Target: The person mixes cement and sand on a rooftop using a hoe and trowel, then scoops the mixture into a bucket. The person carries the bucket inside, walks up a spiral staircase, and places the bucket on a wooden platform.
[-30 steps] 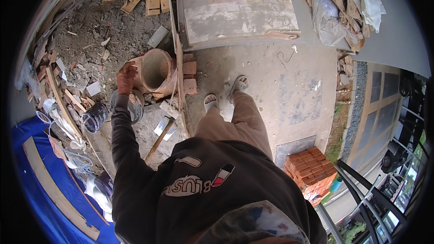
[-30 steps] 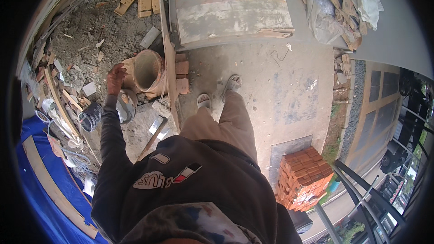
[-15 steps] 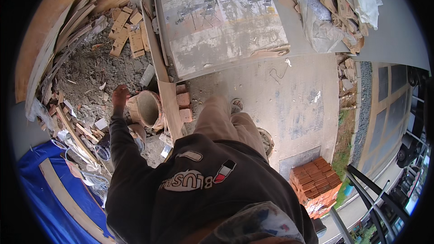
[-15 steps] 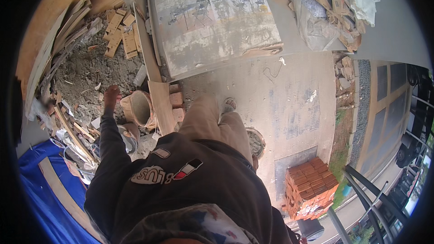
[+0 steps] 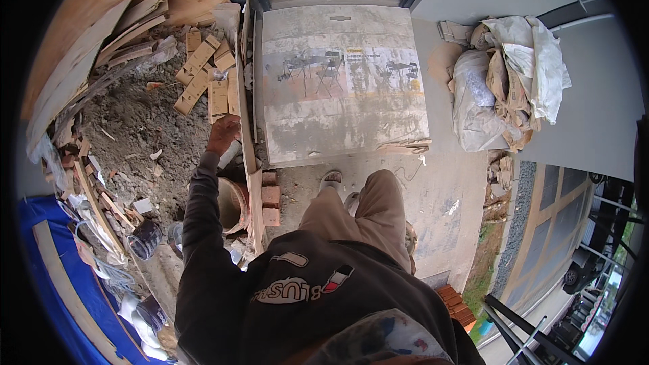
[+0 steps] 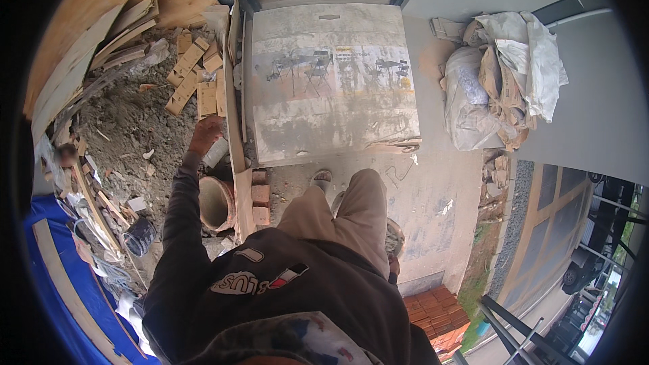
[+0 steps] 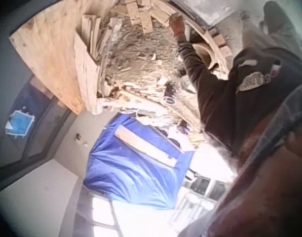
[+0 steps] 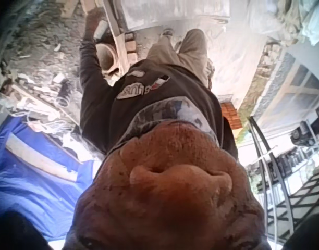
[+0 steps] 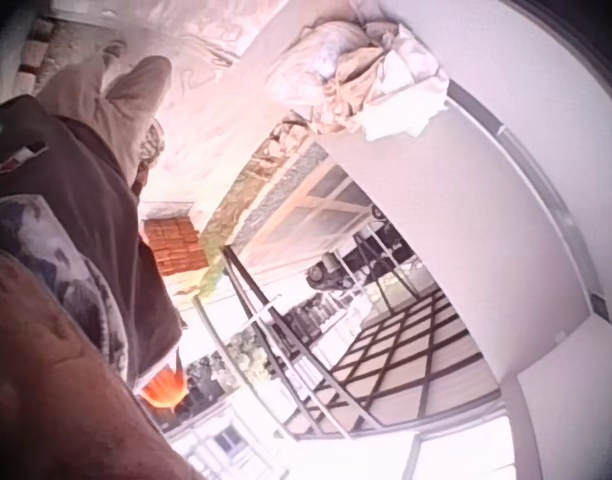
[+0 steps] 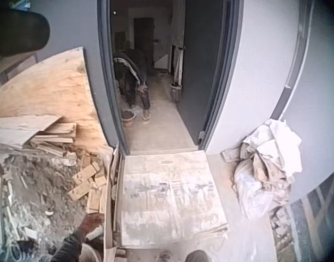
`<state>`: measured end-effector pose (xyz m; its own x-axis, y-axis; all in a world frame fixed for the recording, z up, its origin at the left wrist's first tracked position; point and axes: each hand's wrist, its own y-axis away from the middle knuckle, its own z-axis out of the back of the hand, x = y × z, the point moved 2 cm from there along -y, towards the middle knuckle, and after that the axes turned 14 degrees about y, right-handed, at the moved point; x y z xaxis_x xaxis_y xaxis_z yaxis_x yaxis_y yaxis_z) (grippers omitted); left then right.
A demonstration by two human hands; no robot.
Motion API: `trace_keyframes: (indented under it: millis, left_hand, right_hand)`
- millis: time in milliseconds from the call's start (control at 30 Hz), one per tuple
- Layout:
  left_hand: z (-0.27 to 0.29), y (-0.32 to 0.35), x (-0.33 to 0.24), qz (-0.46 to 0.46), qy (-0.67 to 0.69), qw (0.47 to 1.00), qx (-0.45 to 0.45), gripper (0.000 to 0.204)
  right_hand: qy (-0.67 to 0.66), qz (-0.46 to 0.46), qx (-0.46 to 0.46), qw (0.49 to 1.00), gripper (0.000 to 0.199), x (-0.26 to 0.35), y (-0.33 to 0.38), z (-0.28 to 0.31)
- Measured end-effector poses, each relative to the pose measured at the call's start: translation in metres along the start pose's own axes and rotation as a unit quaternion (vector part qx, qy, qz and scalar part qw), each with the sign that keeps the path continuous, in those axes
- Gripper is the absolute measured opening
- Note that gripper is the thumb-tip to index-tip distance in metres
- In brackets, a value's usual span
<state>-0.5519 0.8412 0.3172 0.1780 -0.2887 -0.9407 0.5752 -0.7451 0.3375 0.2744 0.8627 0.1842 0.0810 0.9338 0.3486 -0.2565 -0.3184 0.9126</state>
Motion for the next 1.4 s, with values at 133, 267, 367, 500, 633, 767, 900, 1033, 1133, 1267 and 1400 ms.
trace_keyframes:
  millis: [133,267,367,500,633,767,900,1033,1133,1267,1400]
  left_hand:
    - [-0.019,-0.043,-0.014,-0.036,-0.002,0.999,0.027,0.024]
    - [-0.053,-0.070,-0.011,0.061,0.000,0.998,0.026,0.025]
    - [-0.039,-0.104,-0.041,0.124,-0.058,0.991,-0.003,0.025]
    - [0.031,-0.137,-0.095,0.116,-0.138,0.980,-0.082,0.027]
    - [0.098,-0.125,-0.180,0.136,-0.249,0.934,-0.215,0.024]
    - [0.090,-0.119,-0.202,0.186,-0.236,0.913,-0.275,0.024]
    - [0.023,-0.128,-0.236,0.247,-0.081,0.942,-0.214,0.025]
    - [-0.029,-0.135,-0.207,0.320,-0.020,0.938,-0.133,0.027]
    - [-0.033,-0.126,-0.173,0.354,0.029,0.920,-0.165,0.026]
    - [-0.003,-0.144,-0.176,0.397,0.019,0.895,-0.204,0.021]
    - [0.038,-0.203,-0.197,0.394,-0.002,0.890,-0.230,0.020]
  right_hand:
    - [-0.022,-0.034,-0.020,0.999,0.020,0.049,0.005,-0.071]
    - [-0.025,-0.032,-0.026,0.999,0.019,0.098,-0.005,-0.101]
    - [-0.023,-0.042,-0.017,0.999,0.019,0.144,-0.017,-0.142]
    - [-0.013,-0.051,-0.006,0.999,0.018,0.225,-0.023,-0.194]
    - [0.015,-0.072,-0.003,0.997,0.018,0.301,0.000,-0.236]
    - [0.034,-0.065,-0.010,0.997,0.017,0.366,0.024,-0.259]
    - [0.058,-0.062,-0.006,0.996,0.017,0.423,0.053,-0.289]
    - [0.068,-0.040,-0.008,0.997,0.016,0.465,0.062,-0.309]
    - [0.086,-0.013,-0.032,0.996,0.016,0.502,0.070,-0.327]
    - [0.026,0.025,-0.037,0.999,0.010,0.551,0.087,-0.408]
    - [0.029,-0.009,-0.086,0.996,0.018,0.589,0.096,-0.490]
